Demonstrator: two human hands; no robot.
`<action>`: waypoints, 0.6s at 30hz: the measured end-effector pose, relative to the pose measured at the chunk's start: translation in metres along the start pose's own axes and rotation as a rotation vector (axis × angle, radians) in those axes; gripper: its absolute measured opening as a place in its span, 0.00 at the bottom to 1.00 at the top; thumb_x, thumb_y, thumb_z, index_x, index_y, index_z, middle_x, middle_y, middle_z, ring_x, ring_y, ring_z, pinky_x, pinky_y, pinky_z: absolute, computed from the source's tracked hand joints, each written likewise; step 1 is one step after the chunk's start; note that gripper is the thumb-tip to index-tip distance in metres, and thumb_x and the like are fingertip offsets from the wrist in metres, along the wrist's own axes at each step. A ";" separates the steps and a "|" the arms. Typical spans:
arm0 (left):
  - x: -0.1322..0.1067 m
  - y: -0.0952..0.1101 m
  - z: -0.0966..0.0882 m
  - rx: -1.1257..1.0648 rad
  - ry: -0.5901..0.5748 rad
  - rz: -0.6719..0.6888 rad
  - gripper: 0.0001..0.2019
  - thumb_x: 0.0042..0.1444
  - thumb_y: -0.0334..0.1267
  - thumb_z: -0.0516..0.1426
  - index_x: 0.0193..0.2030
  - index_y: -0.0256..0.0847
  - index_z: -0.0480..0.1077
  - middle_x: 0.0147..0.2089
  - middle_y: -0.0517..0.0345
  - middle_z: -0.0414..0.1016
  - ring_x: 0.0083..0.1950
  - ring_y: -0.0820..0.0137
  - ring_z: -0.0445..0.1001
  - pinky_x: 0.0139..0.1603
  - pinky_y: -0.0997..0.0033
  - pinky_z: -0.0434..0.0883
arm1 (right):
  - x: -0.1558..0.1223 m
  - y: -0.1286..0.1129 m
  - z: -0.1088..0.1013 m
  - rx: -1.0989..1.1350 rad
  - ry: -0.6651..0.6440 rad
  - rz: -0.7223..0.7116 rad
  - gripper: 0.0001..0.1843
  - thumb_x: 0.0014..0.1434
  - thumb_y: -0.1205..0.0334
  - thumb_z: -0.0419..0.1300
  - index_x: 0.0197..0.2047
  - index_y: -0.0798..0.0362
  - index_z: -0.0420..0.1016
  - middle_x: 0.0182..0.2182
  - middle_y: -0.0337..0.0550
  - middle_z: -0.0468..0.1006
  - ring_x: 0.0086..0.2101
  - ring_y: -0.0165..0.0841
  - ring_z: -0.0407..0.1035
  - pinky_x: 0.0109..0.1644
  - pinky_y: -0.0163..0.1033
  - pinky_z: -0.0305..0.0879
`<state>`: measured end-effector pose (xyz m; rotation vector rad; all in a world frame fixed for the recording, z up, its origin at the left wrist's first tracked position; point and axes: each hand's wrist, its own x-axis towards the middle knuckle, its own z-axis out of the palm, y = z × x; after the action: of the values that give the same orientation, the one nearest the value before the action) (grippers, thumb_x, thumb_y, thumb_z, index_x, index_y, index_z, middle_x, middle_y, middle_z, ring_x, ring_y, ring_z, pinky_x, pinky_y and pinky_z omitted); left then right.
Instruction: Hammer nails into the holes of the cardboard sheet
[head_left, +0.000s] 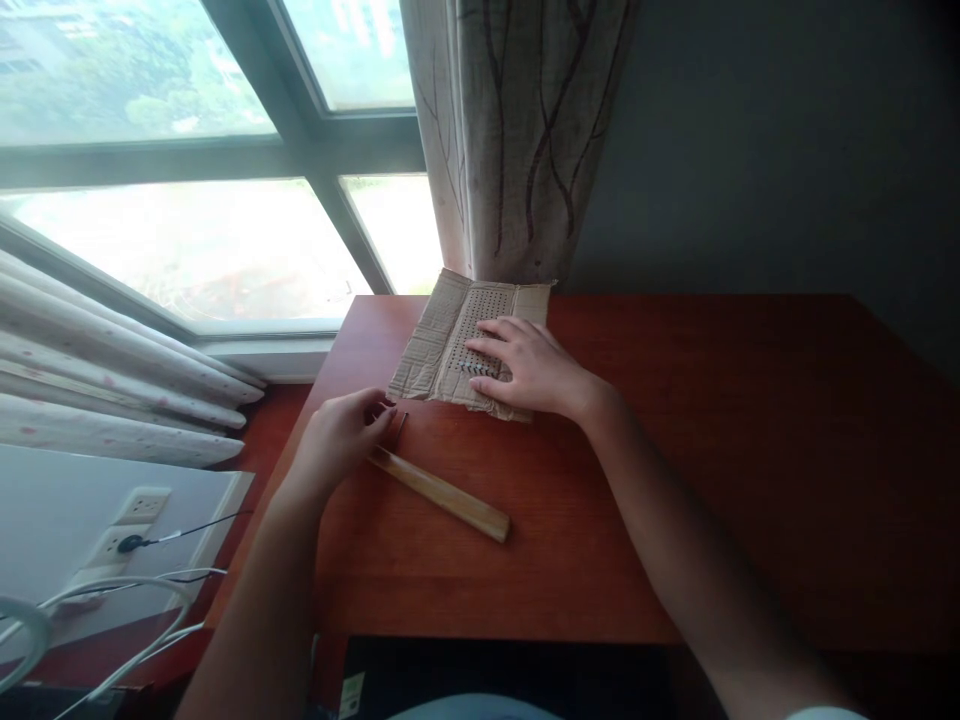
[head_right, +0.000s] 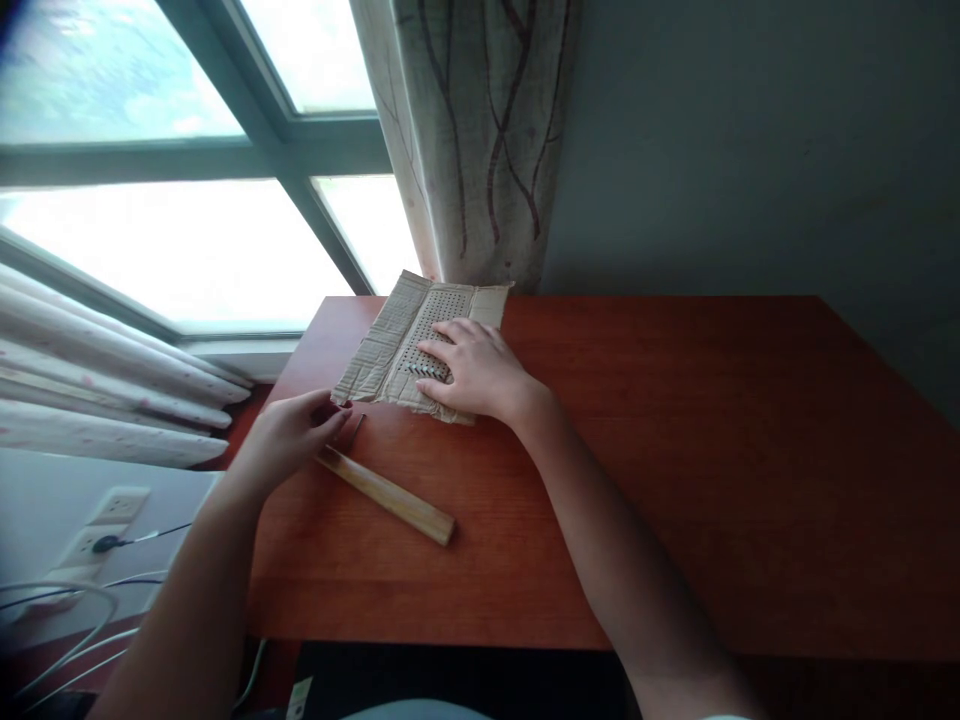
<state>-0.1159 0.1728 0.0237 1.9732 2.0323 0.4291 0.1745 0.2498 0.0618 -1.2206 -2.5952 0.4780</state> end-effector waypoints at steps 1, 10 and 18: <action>0.000 -0.001 0.003 0.013 -0.023 0.005 0.14 0.57 0.50 0.58 0.38 0.44 0.79 0.34 0.57 0.84 0.33 0.65 0.79 0.30 0.71 0.66 | 0.000 0.000 0.000 0.000 -0.003 0.001 0.32 0.66 0.43 0.58 0.69 0.48 0.70 0.72 0.50 0.61 0.71 0.48 0.51 0.73 0.57 0.48; -0.003 -0.001 -0.004 -0.055 -0.090 0.048 0.13 0.56 0.49 0.58 0.38 0.44 0.80 0.33 0.56 0.82 0.32 0.65 0.78 0.32 0.70 0.68 | 0.000 0.000 -0.002 0.002 -0.009 0.002 0.32 0.66 0.43 0.58 0.69 0.48 0.70 0.72 0.49 0.61 0.70 0.48 0.52 0.73 0.56 0.47; -0.003 0.023 -0.022 -0.151 0.343 -0.043 0.13 0.58 0.45 0.58 0.43 0.43 0.80 0.36 0.56 0.81 0.32 0.68 0.76 0.33 0.70 0.71 | 0.000 0.001 -0.001 0.006 -0.007 0.001 0.32 0.66 0.43 0.58 0.69 0.48 0.70 0.72 0.49 0.61 0.70 0.48 0.52 0.73 0.56 0.48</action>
<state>-0.1032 0.1701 0.0531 1.8644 2.1573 0.9375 0.1751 0.2507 0.0627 -1.2201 -2.5973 0.4898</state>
